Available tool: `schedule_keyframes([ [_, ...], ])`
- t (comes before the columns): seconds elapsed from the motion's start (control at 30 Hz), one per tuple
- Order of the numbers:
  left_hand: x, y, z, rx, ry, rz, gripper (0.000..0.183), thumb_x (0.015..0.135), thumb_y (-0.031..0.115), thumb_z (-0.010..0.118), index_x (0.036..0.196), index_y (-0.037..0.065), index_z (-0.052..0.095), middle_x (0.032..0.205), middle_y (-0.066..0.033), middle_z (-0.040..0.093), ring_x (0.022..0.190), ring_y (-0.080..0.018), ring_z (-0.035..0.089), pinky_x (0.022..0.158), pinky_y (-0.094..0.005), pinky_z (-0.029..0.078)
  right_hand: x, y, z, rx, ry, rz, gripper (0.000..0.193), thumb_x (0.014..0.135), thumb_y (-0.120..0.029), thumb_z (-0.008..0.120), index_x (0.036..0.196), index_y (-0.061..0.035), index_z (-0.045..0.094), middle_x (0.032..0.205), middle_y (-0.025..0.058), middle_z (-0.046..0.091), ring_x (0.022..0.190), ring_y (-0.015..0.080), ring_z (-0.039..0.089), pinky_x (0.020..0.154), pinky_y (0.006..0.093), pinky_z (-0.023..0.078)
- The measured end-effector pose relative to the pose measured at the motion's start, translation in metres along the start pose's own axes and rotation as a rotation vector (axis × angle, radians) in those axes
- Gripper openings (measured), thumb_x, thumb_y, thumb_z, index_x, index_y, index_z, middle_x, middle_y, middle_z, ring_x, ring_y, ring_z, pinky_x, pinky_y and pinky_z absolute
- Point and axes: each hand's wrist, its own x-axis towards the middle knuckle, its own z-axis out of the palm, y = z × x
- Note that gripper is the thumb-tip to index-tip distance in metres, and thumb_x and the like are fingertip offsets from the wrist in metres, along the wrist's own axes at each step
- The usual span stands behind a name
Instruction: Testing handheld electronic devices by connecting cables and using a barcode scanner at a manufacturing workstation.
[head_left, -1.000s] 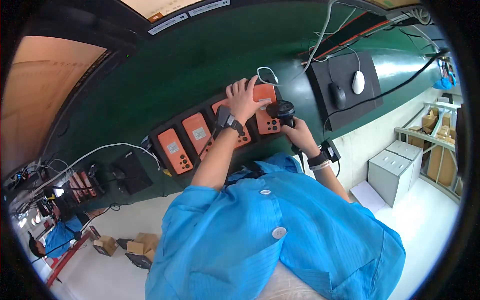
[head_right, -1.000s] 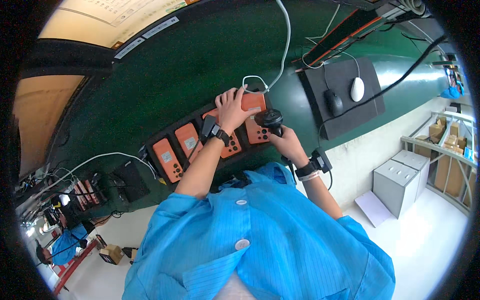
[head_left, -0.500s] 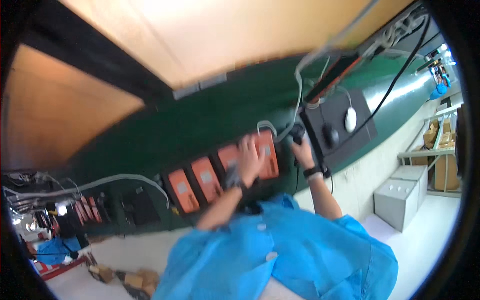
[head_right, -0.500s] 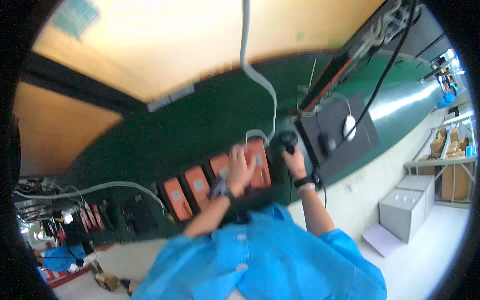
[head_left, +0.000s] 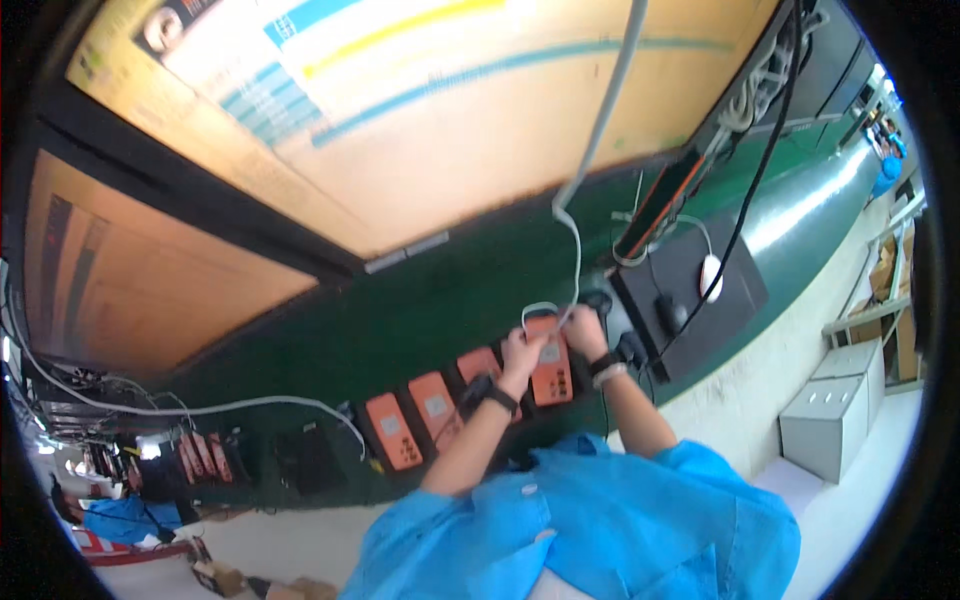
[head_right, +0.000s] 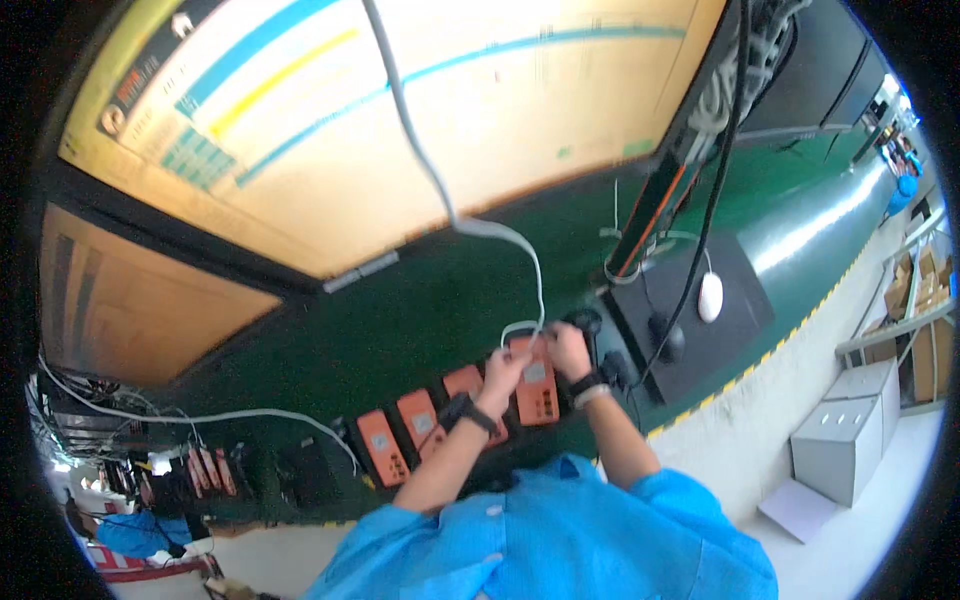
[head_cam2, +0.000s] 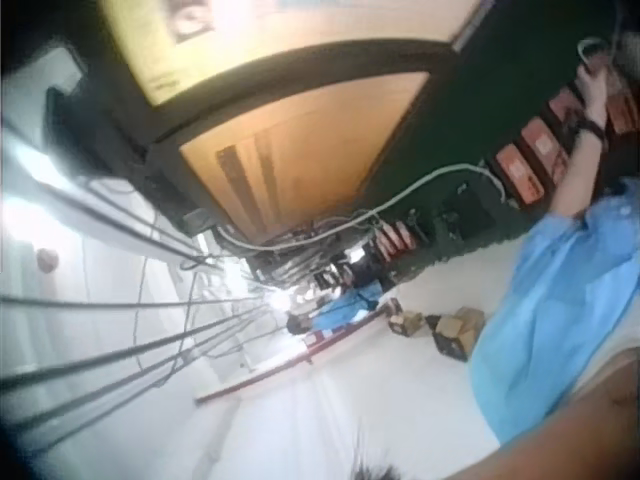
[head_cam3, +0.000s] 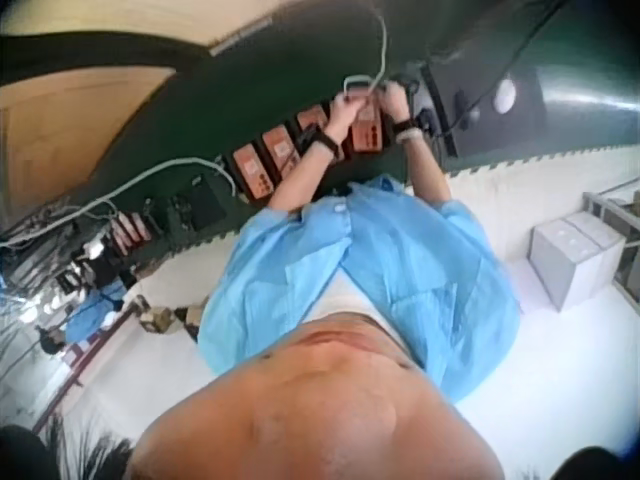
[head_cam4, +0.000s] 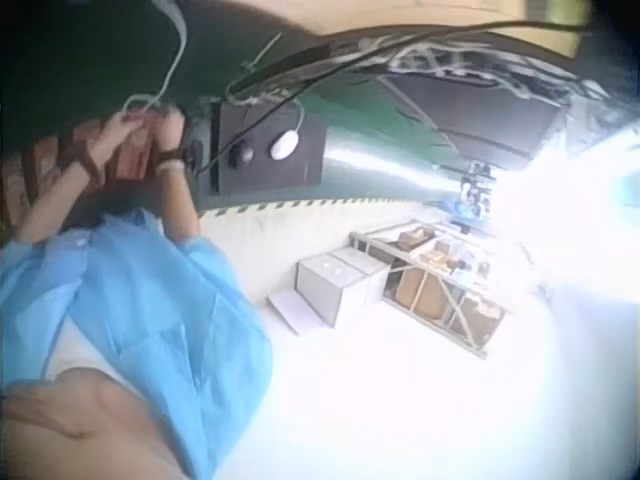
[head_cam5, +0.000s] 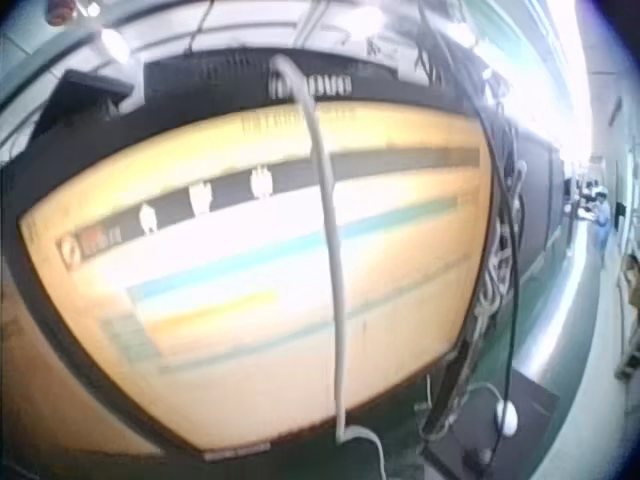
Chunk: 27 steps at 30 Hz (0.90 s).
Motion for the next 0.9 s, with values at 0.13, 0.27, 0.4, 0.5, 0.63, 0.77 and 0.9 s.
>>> schedule_keyframes([
  [0.13,0.019,-0.019,-0.004,-0.086,0.022,0.020,0.025,0.083,0.013,0.070,0.102,-0.001,0.062,0.096,-0.0058,0.066,0.086,-0.0137,0.062,0.076,-0.0286,0.050,0.005,-0.025,-0.019,0.077,0.017,-0.002,0.019,0.080,-0.014,0.064,0.089,0.0029,0.066,0.080,0.0210,0.066,0.072,0.0326,0.067,0.064,0.0399,0.051],
  [0.27,-0.022,0.026,-0.018,-0.415,-0.205,-0.072,0.027,0.083,0.007,0.066,0.107,-0.002,0.058,0.101,-0.0087,0.064,0.092,-0.0135,0.061,0.078,-0.0272,0.050,-0.006,-0.054,-0.053,0.363,-0.051,0.151,0.021,0.086,-0.013,0.064,0.096,0.0045,0.067,0.080,0.0091,0.069,0.072,0.0142,0.065,0.065,0.0300,0.051],
  [0.4,-0.072,0.071,-0.031,-0.538,-0.219,0.084,0.025,0.084,0.004,0.067,0.107,-0.003,0.060,0.099,-0.0083,0.064,0.094,-0.0138,0.061,0.081,-0.0255,0.049,-0.024,-0.090,-0.077,0.467,-0.152,0.092,0.024,0.085,-0.016,0.069,0.097,0.0039,0.068,0.086,0.0069,0.069,0.081,0.0119,0.063,0.074,0.0250,0.049],
  [0.5,-0.086,0.075,-0.042,-0.243,-0.302,0.173,0.029,0.084,0.006,0.068,0.110,-0.004,0.062,0.098,-0.0075,0.067,0.090,-0.0143,0.063,0.083,-0.0254,0.050,-0.036,-0.092,-0.068,0.609,-0.294,0.079,0.022,0.084,-0.014,0.069,0.096,0.0047,0.068,0.091,0.0075,0.069,0.081,0.0124,0.063,0.074,0.0261,0.050],
  [0.63,-0.082,0.054,-0.040,-0.261,-0.306,0.271,0.026,0.086,0.004,0.066,0.110,-0.005,0.061,0.099,-0.0089,0.067,0.089,-0.0149,0.065,0.082,-0.0258,0.051,-0.046,-0.097,-0.062,0.652,-0.276,0.074,0.020,0.084,-0.013,0.069,0.094,0.0045,0.067,0.092,0.0084,0.069,0.081,0.0124,0.063,0.073,0.0259,0.051],
  [0.77,-0.079,0.047,-0.040,-0.268,-0.308,0.227,0.027,0.086,0.004,0.065,0.111,-0.005,0.061,0.101,-0.0093,0.067,0.092,-0.0148,0.064,0.084,-0.0261,0.051,-0.053,-0.101,-0.071,0.644,-0.312,0.167,0.021,0.086,-0.014,0.066,0.097,0.0034,0.067,0.084,0.0048,0.068,0.071,0.0098,0.062,0.067,0.0251,0.052],
  [0.9,-0.084,0.055,-0.039,-0.309,-0.326,0.260,0.028,0.086,0.005,0.065,0.111,-0.005,0.060,0.102,-0.0095,0.066,0.093,-0.0143,0.063,0.084,-0.0255,0.050,-0.059,-0.097,-0.071,0.505,-0.218,0.002,0.021,0.086,-0.014,0.066,0.096,0.0038,0.067,0.083,0.0062,0.068,0.072,0.0097,0.062,0.066,0.0252,0.052],
])
